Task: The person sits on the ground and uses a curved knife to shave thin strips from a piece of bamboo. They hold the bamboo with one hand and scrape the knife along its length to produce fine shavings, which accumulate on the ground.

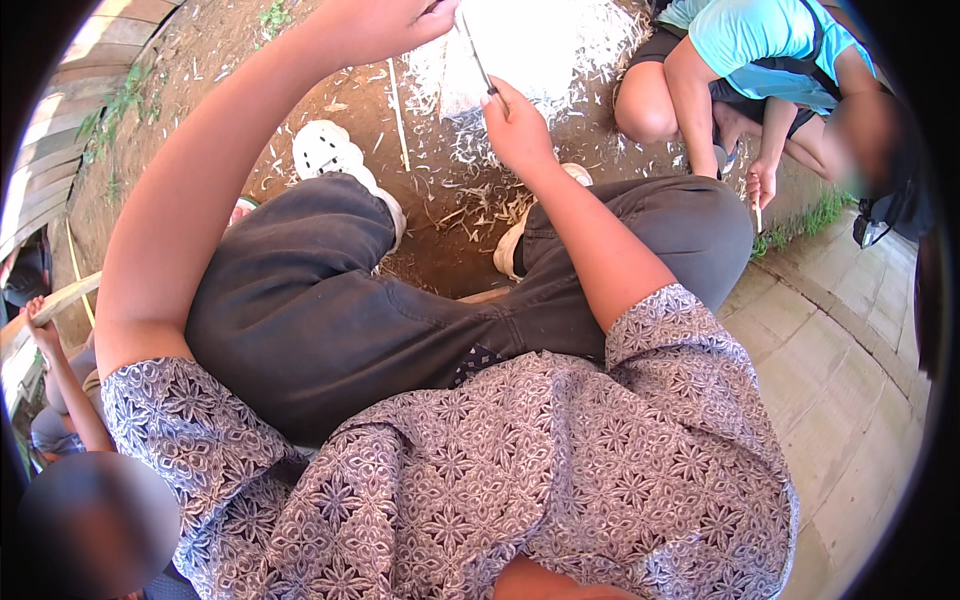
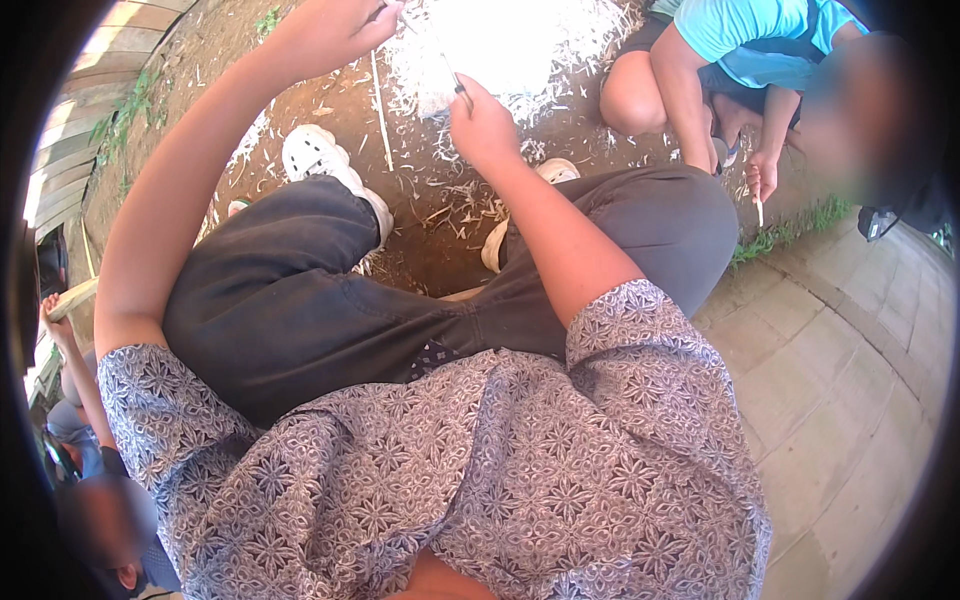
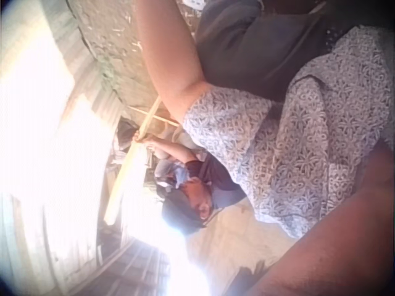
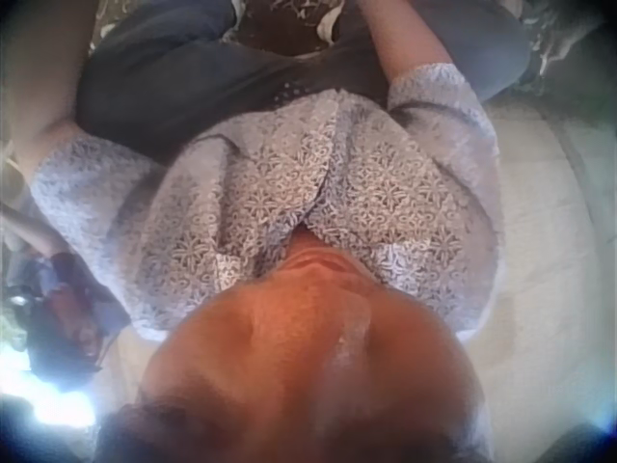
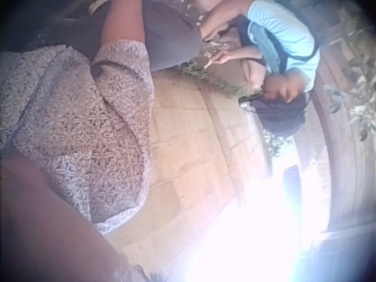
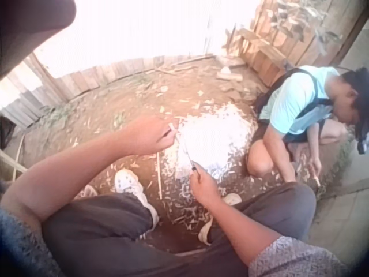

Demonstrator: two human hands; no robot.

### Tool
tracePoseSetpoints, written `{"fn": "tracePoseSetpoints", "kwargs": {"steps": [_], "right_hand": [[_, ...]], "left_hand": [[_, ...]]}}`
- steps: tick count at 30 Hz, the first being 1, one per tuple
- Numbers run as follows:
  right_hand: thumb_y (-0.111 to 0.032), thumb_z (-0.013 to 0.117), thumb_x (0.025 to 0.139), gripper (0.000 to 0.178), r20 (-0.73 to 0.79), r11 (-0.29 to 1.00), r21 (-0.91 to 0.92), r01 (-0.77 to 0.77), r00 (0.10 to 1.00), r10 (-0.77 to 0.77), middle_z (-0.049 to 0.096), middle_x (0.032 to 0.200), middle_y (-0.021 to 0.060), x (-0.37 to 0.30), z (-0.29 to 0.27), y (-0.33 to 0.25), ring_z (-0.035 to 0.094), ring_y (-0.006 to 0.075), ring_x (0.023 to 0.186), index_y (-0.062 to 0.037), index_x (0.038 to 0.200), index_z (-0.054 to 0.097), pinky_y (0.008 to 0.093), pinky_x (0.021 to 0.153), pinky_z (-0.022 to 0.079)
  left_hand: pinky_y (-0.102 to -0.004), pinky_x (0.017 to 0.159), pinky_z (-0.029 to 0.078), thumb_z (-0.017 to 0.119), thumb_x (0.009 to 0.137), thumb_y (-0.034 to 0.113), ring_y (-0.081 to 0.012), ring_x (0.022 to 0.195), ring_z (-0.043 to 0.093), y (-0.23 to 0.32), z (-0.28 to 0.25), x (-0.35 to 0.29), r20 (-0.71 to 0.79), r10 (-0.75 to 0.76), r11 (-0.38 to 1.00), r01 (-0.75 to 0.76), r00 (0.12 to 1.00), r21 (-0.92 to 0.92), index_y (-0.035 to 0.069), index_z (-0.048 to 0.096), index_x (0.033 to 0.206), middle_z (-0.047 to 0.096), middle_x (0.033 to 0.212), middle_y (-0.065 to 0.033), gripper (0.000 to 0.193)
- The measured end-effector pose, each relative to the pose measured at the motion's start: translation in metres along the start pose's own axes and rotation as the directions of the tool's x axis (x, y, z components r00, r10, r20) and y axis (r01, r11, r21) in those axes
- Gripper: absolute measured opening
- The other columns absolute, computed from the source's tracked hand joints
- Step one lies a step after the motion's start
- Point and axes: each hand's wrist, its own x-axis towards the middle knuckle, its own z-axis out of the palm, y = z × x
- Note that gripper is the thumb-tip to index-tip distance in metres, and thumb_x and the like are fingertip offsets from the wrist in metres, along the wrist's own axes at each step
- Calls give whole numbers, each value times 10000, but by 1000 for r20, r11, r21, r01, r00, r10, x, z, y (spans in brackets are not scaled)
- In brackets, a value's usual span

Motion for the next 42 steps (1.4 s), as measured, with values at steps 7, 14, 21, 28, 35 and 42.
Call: {"fn": "tracePoseSetpoints", "kwargs": {"steps": [7,14,21,28,35,42], "right_hand": [[-219,577,1039,396,31,992,-113,-53,998,57,608,829,-8,2,-4,12,503,59,718,-92,1413,595,245,676,452],[-240,537,1014,392,85,996,-3,-93,992,92,677,839,111,6,-5,7,628,205,743,-132,1383,610,351,742,502],[-242,532,1041,396,27,996,87,16,999,-18,632,830,34,2,3,12,554,121,742,-76,1395,598,304,721,473],[-246,586,1036,423,34,997,8,-82,996,82,594,810,-20,2,-6,-4,502,53,715,-86,1427,588,249,672,441],[-241,587,1039,472,48,974,213,-75,997,66,562,784,-55,7,-3,-6,483,19,686,-63,1472,528,221,613,399],[-250,582,1036,470,45,978,189,-89,996,82,613,760,-29,2,-4,-18,508,33,671,-66,1465,528,239,616,422]], "left_hand": [[-575,665,491,505,964,312,-503,691,619,0,1,1,-7,12,1000,-12,1000,3,-21,652,795,631,746,-302,401],[-568,660,496,503,969,312,-496,677,622,-3,1,-2,-37,38,999,-37,999,8,-21,653,770,629,735,-300,416],[-569,668,503,497,979,317,-491,682,629,0,-1,-3,-53,41,999,-39,998,33,-25,661,770,636,736,-299,433],[-568,686,508,481,998,333,-494,707,637,0,-3,-1,-15,-15,1000,15,1000,4,-28,670,798,646,757,-306,454],[-576,713,505,472,1016,329,-500,730,639,3,-3,-3,-22,-5,1000,5,1000,-18,-36,673,807,649,772,-312,466],[-569,725,512,475,1023,340,-501,753,647,3,-2,-5,-54,1,1000,-3,999,-19,-37,684,813,655,788,-315,480]]}}
